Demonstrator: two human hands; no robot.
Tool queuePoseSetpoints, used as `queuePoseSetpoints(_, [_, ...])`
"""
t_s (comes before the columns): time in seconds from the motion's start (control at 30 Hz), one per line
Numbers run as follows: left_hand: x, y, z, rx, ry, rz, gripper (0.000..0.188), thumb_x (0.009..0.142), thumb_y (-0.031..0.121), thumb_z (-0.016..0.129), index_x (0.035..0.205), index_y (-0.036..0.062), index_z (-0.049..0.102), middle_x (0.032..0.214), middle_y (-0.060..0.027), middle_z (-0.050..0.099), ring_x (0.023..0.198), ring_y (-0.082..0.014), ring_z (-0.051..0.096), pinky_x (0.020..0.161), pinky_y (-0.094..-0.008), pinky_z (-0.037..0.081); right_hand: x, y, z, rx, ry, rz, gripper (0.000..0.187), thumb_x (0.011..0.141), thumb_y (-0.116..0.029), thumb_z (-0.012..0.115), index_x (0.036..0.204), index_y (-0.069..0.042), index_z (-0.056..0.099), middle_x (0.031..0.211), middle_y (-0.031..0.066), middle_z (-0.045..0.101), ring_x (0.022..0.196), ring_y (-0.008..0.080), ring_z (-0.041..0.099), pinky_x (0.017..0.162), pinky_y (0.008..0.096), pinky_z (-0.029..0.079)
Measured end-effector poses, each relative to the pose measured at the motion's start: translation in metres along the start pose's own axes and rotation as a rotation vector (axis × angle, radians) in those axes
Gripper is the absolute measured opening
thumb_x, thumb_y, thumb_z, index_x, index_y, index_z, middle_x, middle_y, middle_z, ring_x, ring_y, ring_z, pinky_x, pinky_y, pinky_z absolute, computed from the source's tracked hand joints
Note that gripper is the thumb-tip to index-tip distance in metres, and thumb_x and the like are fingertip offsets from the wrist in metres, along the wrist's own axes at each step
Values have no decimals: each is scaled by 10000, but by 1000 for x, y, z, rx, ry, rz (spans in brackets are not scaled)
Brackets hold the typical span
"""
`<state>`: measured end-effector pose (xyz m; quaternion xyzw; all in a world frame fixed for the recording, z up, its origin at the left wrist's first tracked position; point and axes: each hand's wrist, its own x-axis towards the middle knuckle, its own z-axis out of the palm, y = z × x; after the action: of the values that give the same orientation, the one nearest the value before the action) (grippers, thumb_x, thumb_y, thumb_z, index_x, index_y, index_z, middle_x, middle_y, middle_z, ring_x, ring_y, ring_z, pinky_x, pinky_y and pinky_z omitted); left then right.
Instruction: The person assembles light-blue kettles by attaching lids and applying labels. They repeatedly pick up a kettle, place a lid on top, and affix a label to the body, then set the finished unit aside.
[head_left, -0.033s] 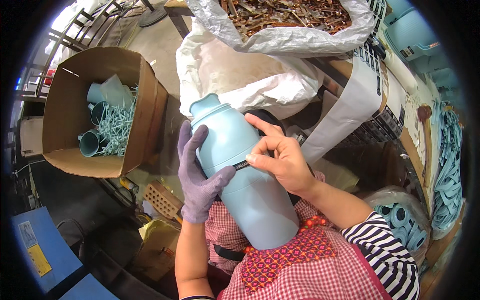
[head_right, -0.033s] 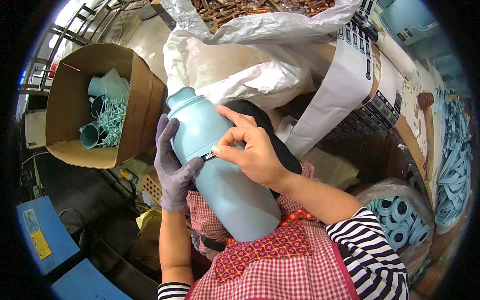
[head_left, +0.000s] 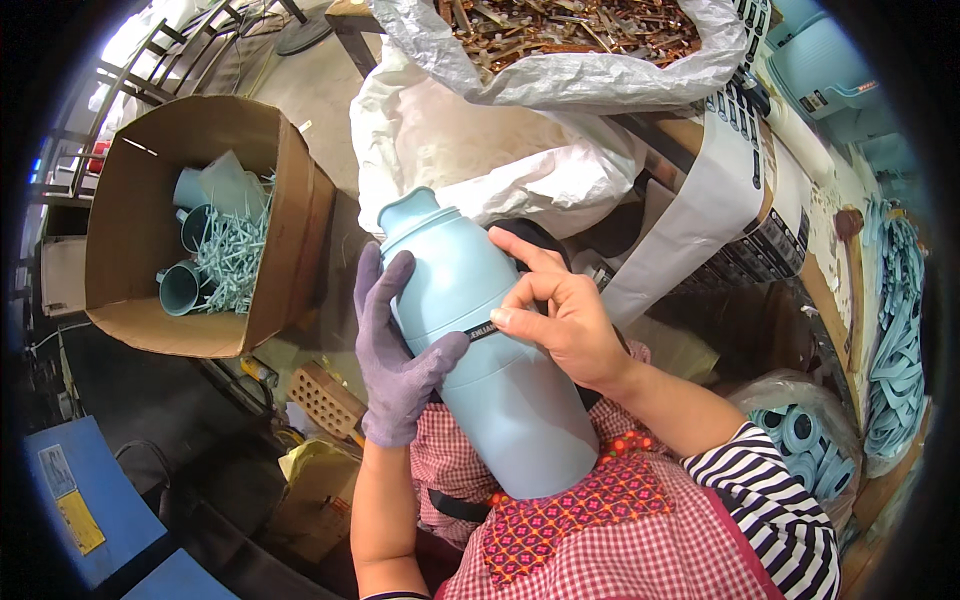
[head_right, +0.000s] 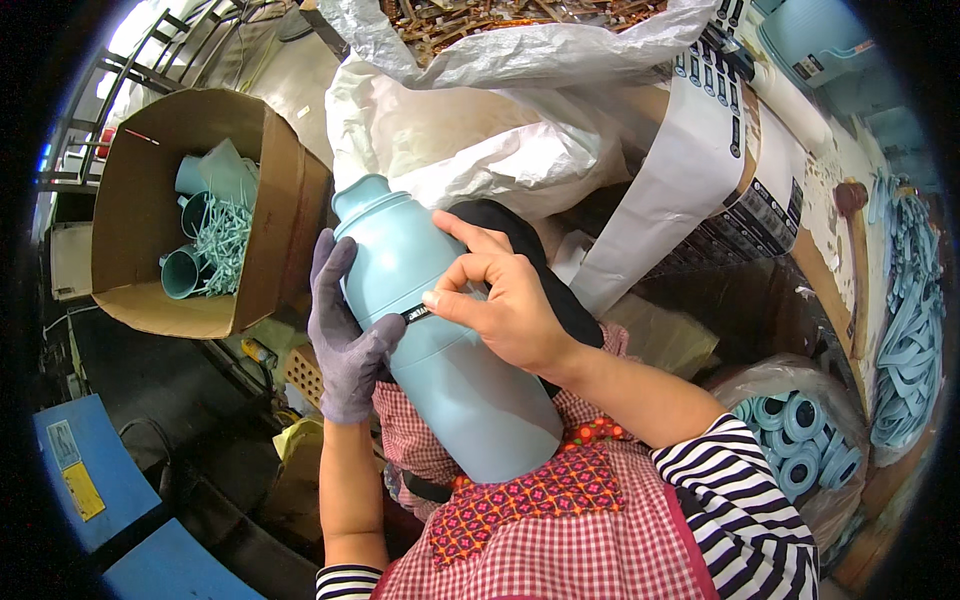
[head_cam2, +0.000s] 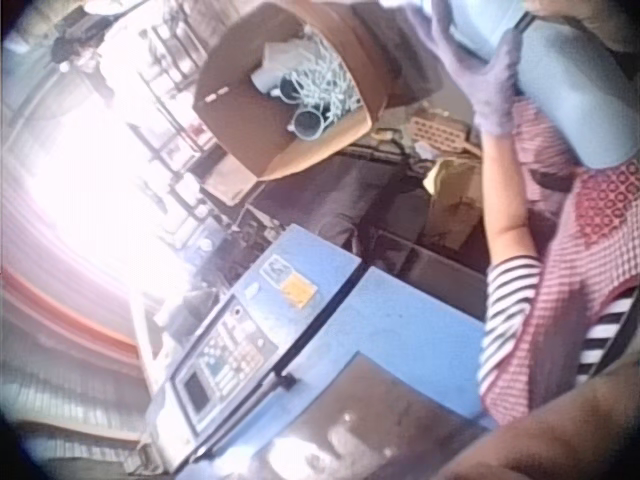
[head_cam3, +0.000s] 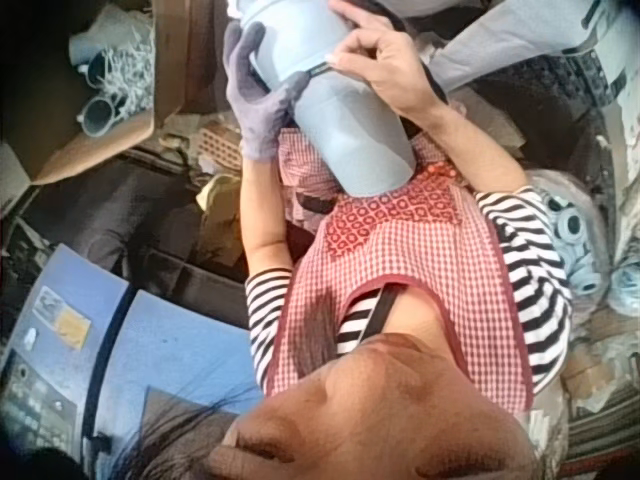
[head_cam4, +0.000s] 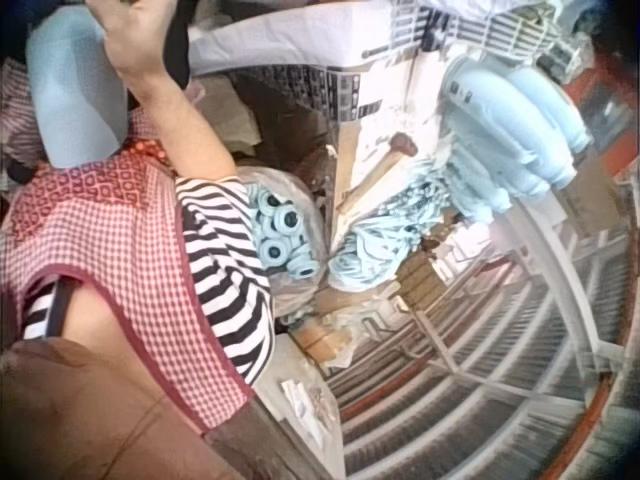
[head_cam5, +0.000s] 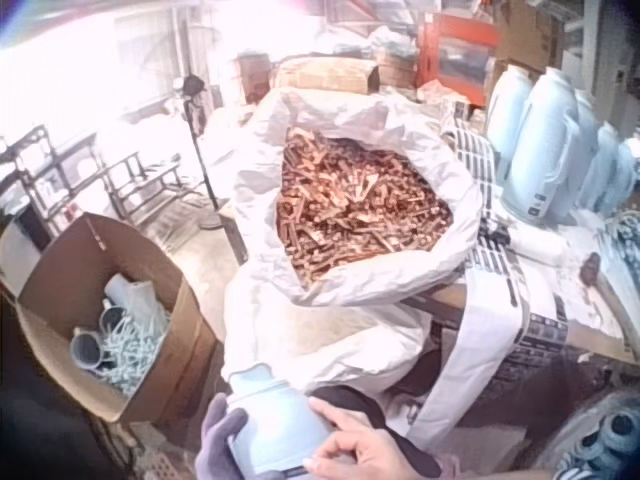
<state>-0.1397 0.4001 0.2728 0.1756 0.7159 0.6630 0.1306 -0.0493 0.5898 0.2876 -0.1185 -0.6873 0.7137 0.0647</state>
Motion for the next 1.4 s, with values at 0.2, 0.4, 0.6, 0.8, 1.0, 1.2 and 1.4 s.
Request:
queuePoseSetpoints(0.2, [8,5,-7,31,-31,-7,700,677,214,827,1318,22,622,1490,-192,391,1383,-323,432,1147,-449,380,-1,9,0,-107,84,-104,166,820,-188,783,790,-35,727,1468,277,527,1313,313,504,1117,424,345])
queuePoseSetpoints(0.4, [72,33,-13,514,-81,-57,492,896,313,677,1316,62,626,1090,-230,665,1008,-324,672,896,-427,523,4,25,-6,111,87,-92,236,803,-161,828,889,-9,670,1399,221,570,1210,248,572,1053,399,426])
queuePoseSetpoints(0.6, [81,89,24,1005,-139,7,465,911,449,654,1148,49,647,933,-246,718,924,-420,699,814,-489,541,-6,-6,8,-406,70,-187,1102,624,-404,946,1487,-31,370,1496,233,378,1373,375,359,1155,489,304])
queuePoseSetpoints(0.8, [67,78,-34,98,-101,21,328,896,246,723,1021,-37,615,1150,-141,694,921,-190,632,855,-333,528,-28,14,-106,-340,318,-97,626,734,-317,896,1264,-105,638,1232,68,618,1123,211,574,910,373,485])
queuePoseSetpoints(1.0, [87,46,-65,167,-300,-250,336,981,249,654,1130,-50,629,1163,-116,691,1037,-168,630,937,-326,497,-73,-42,-320,-877,936,-283,151,859,-171,784,916,-33,765,919,88,723,816,175,658,771,328,525])
queuePoseSetpoints(1.2, [87,46,-7,-3,-184,-357,300,971,253,604,1022,-24,709,856,-54,693,738,-113,627,682,-275,504,-73,-26,-373,-994,834,-287,188,752,-163,858,882,-43,795,932,118,711,893,250,668,855,367,503])
queuePoseSetpoints(1.4, [107,-6,-3,11,-116,-428,358,916,274,683,1056,-54,719,897,-95,716,752,-169,655,709,-306,521,-86,-26,-349,-1080,821,-435,118,778,-103,825,787,-22,740,1006,119,696,994,246,647,932,369,475])
